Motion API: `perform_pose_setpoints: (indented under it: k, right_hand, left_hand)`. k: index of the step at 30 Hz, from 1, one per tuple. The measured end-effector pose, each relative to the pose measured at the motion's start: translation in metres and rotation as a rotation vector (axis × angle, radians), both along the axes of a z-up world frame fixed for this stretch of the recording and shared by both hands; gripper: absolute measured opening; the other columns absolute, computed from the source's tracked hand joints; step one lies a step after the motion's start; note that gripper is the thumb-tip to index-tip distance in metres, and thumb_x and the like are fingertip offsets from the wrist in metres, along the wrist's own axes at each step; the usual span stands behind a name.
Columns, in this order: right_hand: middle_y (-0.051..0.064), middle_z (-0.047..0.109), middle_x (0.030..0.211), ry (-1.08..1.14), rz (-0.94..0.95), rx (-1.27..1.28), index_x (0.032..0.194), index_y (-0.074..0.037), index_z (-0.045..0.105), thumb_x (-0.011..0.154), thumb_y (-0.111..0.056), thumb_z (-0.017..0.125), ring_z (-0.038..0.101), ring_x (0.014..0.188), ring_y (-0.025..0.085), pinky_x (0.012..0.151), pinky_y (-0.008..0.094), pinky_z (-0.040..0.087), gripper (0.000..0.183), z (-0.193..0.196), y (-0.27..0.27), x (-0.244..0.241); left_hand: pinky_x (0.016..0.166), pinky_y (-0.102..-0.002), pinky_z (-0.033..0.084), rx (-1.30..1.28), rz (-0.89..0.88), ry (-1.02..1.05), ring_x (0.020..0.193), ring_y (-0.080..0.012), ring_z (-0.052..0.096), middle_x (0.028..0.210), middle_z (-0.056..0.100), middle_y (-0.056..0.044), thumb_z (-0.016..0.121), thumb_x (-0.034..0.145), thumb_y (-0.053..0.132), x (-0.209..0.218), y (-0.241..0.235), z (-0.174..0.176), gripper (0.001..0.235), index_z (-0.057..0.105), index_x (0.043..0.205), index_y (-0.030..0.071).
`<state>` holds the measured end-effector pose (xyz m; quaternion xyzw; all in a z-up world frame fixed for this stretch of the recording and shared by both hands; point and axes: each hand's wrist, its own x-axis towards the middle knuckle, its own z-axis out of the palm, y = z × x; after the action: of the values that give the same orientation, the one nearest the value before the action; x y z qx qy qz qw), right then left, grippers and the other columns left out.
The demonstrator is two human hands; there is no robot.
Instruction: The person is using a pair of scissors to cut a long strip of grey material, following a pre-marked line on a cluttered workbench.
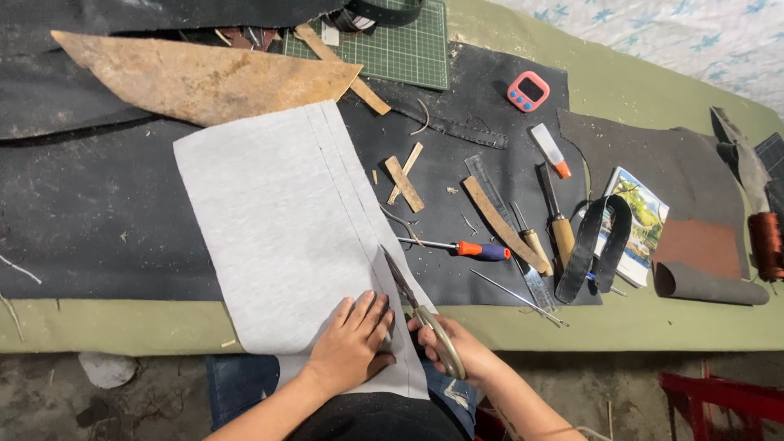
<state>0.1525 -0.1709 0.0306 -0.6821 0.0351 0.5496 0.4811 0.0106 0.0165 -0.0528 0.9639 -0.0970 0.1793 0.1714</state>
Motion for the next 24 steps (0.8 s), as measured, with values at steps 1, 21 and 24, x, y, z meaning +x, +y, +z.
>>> perform_pose_setpoints:
  k: [1,21,24]
  right_hand:
    - [-0.001,0.05,0.067,0.013,0.001,-0.025,0.121,-0.003,0.065,0.093,-0.03,0.069,0.047,0.048,0.007,0.036,0.02,0.042,0.039,0.0,-0.001,0.0]
    - [-0.001,0.049,0.078,0.027,-0.025,-0.015,0.124,-0.007,0.064,0.097,-0.026,0.067,0.046,0.054,0.006,0.038,0.019,0.041,0.033,-0.009,-0.007,0.001]
    - [-0.003,0.055,0.061,0.036,0.05,0.013,0.138,-0.004,0.061,0.087,-0.037,0.074,0.05,0.044,0.005,0.038,0.016,0.045,0.062,-0.017,-0.015,0.004]
  left_hand:
    - [0.114,-0.062,0.031,0.034,-0.002,-0.002,0.145,-0.0459,0.037,0.156,0.045,-0.024,0.052,0.101,0.055,-0.001,-0.001,-0.005,0.067,0.054,0.144,0.004]
    - [0.103,-0.056,0.046,0.064,-0.09,-0.136,0.125,-0.0468,0.06,0.138,0.064,-0.022,0.051,0.105,0.026,0.001,-0.005,0.004,0.031,0.071,0.118,0.004]
    - [0.101,-0.052,0.046,-0.059,-0.086,-0.121,0.123,-0.0406,0.061,0.131,0.068,-0.019,0.054,0.1,0.02,-0.002,0.003,0.027,0.034,0.069,0.122,0.0]
